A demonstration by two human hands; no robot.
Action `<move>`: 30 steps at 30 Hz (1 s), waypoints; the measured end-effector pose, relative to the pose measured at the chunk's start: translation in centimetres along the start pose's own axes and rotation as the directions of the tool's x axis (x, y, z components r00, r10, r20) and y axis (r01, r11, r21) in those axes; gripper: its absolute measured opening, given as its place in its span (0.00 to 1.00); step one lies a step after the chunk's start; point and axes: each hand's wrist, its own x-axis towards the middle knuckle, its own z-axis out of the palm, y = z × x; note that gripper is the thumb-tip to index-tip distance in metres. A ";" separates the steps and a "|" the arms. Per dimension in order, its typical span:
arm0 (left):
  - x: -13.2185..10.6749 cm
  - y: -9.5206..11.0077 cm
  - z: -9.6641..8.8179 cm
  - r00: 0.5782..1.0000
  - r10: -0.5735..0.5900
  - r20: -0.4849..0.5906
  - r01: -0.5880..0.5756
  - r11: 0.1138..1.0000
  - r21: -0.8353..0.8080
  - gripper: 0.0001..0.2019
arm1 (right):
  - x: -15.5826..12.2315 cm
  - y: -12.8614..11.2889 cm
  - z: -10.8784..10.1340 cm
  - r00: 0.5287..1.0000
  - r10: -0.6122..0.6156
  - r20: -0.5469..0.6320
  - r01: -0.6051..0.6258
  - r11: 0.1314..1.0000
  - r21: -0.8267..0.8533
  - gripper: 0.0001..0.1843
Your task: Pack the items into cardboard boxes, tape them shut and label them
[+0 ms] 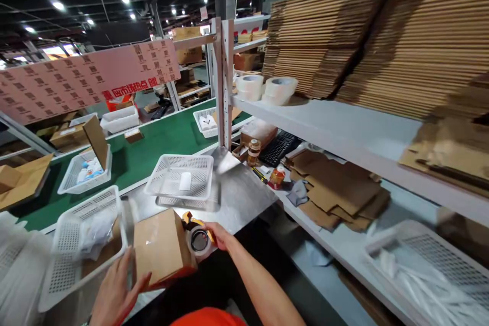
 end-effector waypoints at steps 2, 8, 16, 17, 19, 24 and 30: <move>1.9 1.3 0.1 0.968 0.243 0.059 -0.245 0.969 0.033 0.44 | -0.2 0.5 0.3 1.000 -0.019 -0.005 0.019 1.000 0.014 0.18; 8.8 8.7 2.8 0.409 0.763 0.500 -0.801 0.563 -0.204 0.39 | -0.4 0.8 1.9 0.993 -0.109 -0.045 0.110 0.994 0.010 0.23; 13.1 12.6 4.0 0.868 0.355 0.348 -0.477 0.789 0.386 0.25 | -8.4 4.0 -3.3 0.985 -0.089 -0.150 0.084 0.996 -0.043 0.34; 14.2 13.1 4.3 0.938 0.245 0.246 -0.332 0.836 0.436 0.25 | -9.1 4.7 -3.7 0.989 -0.059 -0.137 0.053 0.998 -0.046 0.34; 16.4 14.1 5.0 0.995 0.078 0.062 -0.098 0.881 0.462 0.24 | -9.9 6.0 -3.9 0.996 -0.004 -0.088 0.000 0.999 -0.048 0.35; 18.6 13.6 4.9 0.929 0.327 0.171 -0.369 0.843 0.392 0.24 | -9.5 6.7 -3.4 0.998 0.027 -0.065 -0.027 1.000 0.009 0.34; 15.3 10.1 2.4 0.493 0.655 0.573 -0.822 0.566 0.060 0.32 | -10.0 6.6 -3.2 0.998 0.026 -0.056 -0.021 0.995 0.093 0.38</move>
